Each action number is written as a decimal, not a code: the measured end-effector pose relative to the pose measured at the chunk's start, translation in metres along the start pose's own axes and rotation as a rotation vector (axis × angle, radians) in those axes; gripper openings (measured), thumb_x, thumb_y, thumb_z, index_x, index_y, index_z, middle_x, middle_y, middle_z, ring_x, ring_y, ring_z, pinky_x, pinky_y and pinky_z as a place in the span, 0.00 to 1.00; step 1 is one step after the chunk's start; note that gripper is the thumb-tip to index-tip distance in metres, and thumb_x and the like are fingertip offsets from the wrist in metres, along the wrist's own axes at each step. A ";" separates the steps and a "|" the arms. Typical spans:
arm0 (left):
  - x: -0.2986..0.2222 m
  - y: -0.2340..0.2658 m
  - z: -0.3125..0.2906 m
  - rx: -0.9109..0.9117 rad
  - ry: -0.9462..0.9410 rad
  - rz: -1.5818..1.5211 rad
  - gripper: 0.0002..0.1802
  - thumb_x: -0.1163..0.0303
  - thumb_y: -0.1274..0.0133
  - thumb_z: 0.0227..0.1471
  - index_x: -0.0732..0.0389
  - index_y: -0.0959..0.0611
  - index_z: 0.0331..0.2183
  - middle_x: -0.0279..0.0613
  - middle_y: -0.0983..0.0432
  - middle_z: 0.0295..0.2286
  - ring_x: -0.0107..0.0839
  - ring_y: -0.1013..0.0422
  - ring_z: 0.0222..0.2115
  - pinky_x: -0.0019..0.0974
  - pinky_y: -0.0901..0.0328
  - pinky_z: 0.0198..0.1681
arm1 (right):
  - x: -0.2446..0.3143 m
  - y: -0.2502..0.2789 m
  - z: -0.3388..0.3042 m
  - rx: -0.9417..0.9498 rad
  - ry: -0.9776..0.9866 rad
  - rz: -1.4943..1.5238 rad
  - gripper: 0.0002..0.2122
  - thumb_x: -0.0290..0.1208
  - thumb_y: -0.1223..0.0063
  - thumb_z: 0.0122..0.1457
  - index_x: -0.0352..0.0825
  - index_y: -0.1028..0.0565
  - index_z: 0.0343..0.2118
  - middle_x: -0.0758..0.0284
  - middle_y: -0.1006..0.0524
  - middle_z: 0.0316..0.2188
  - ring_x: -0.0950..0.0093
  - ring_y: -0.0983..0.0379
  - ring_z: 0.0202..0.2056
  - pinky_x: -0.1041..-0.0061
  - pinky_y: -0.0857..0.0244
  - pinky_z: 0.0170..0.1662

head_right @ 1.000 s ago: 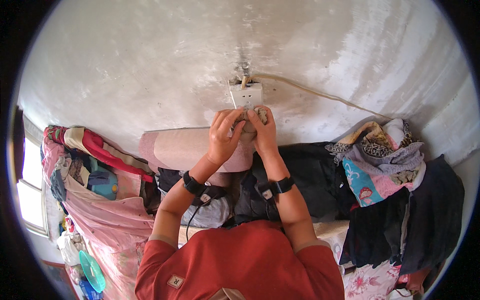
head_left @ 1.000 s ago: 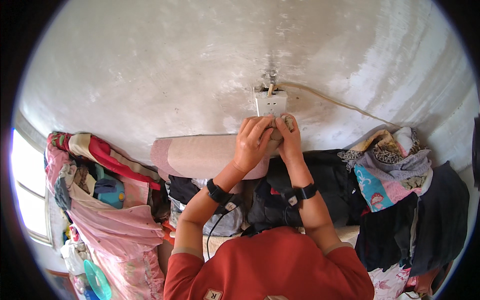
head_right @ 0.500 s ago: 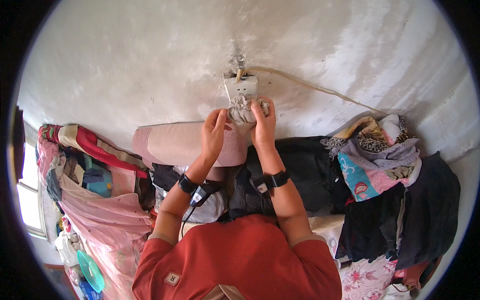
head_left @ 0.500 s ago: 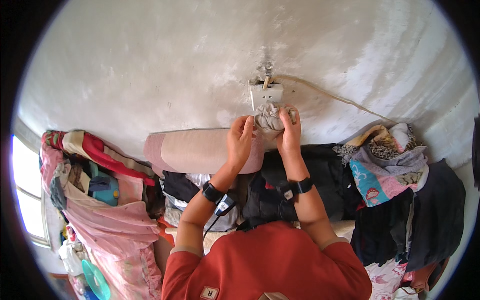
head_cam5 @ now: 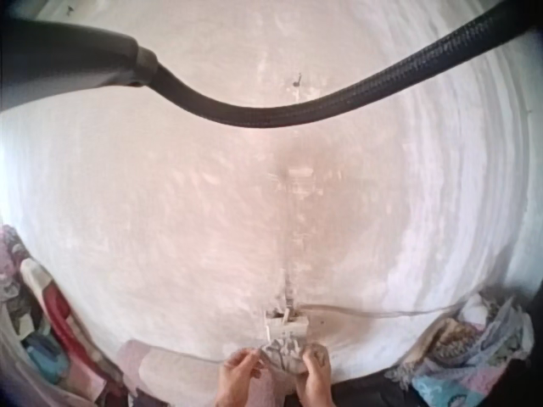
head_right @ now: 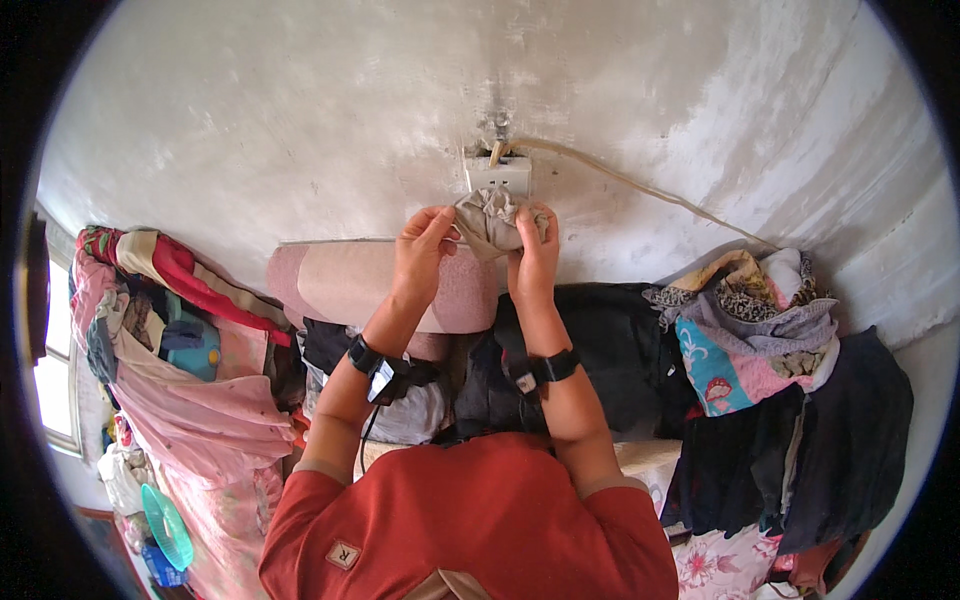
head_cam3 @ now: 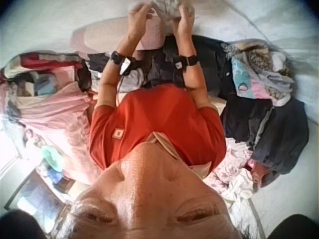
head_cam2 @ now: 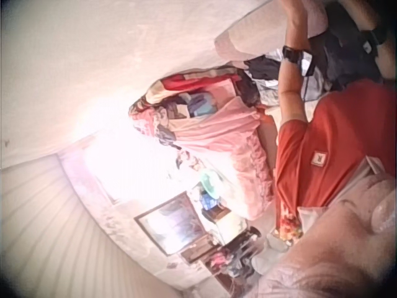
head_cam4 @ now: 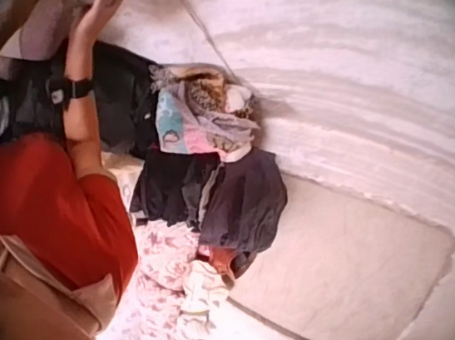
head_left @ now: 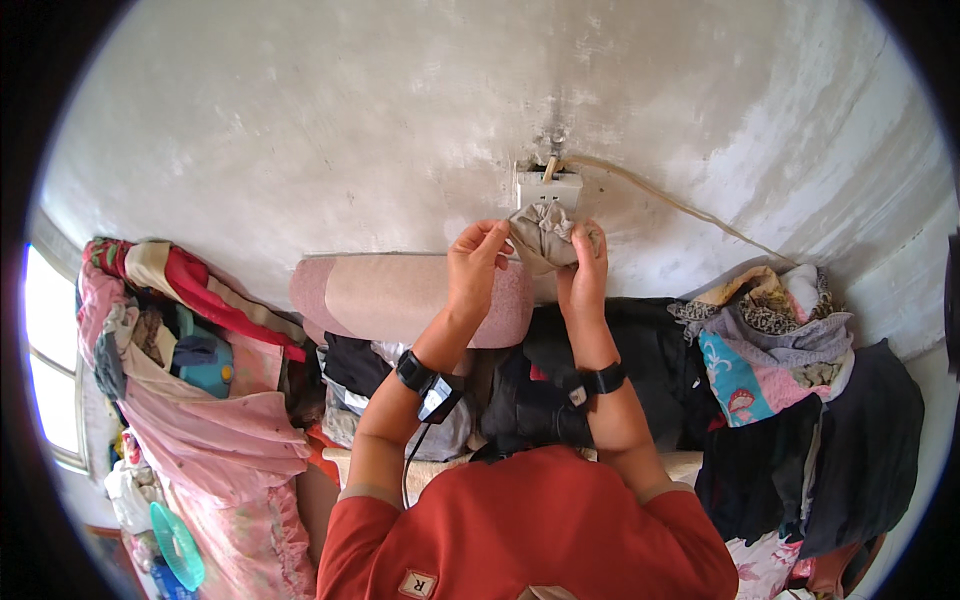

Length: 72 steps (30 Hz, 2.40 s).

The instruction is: The person wipes a low table with a cloth, then moves to a wall and wipes a power outlet with the same cloth. The person remains seated on the floor throughout the task.

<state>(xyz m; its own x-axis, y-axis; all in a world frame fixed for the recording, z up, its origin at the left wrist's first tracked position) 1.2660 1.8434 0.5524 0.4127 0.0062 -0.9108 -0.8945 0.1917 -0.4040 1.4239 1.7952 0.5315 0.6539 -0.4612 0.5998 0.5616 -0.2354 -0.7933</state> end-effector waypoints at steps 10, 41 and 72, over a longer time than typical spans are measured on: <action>-0.063 -0.045 0.041 -0.205 -0.579 0.660 0.08 0.72 0.39 0.53 0.68 0.16 0.32 0.40 0.23 0.26 0.27 0.29 0.23 0.32 0.34 0.29 | -0.015 -0.022 -0.011 -0.099 -0.069 -0.118 0.19 0.40 0.39 0.61 0.42 0.34 0.49 0.72 0.27 0.45 0.80 0.31 0.47 0.70 0.38 0.52; -0.068 -0.073 0.022 -0.011 -0.863 1.183 0.11 0.78 0.44 0.52 0.70 0.18 0.39 0.52 0.29 0.36 0.49 0.30 0.37 0.44 0.33 0.42 | -0.027 -0.006 -0.005 -0.133 0.117 -0.255 0.19 0.38 0.39 0.62 0.31 0.32 0.46 0.67 0.28 0.40 0.80 0.34 0.40 0.80 0.37 0.45; -0.055 -0.072 0.017 0.004 -0.954 0.956 0.08 0.81 0.43 0.52 0.67 0.17 0.37 0.46 0.27 0.33 0.37 0.29 0.29 0.35 0.31 0.31 | -0.019 0.000 -0.005 -0.115 0.066 -0.137 0.18 0.35 0.39 0.62 0.32 0.33 0.47 0.67 0.29 0.41 0.82 0.34 0.40 0.82 0.37 0.44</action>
<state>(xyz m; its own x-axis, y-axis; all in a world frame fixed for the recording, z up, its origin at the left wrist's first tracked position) 1.3109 1.8462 0.6329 -0.4072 0.8115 -0.4191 -0.8968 -0.2683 0.3518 1.4088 1.7998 0.5201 0.5385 -0.4725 0.6977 0.5787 -0.3945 -0.7138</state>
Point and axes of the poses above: each hand's wrist, its own z-axis towards the middle knuckle, its own y-axis out of the back of the hand, x = y × z, the point moved 5 cm from there along z, towards the middle knuckle
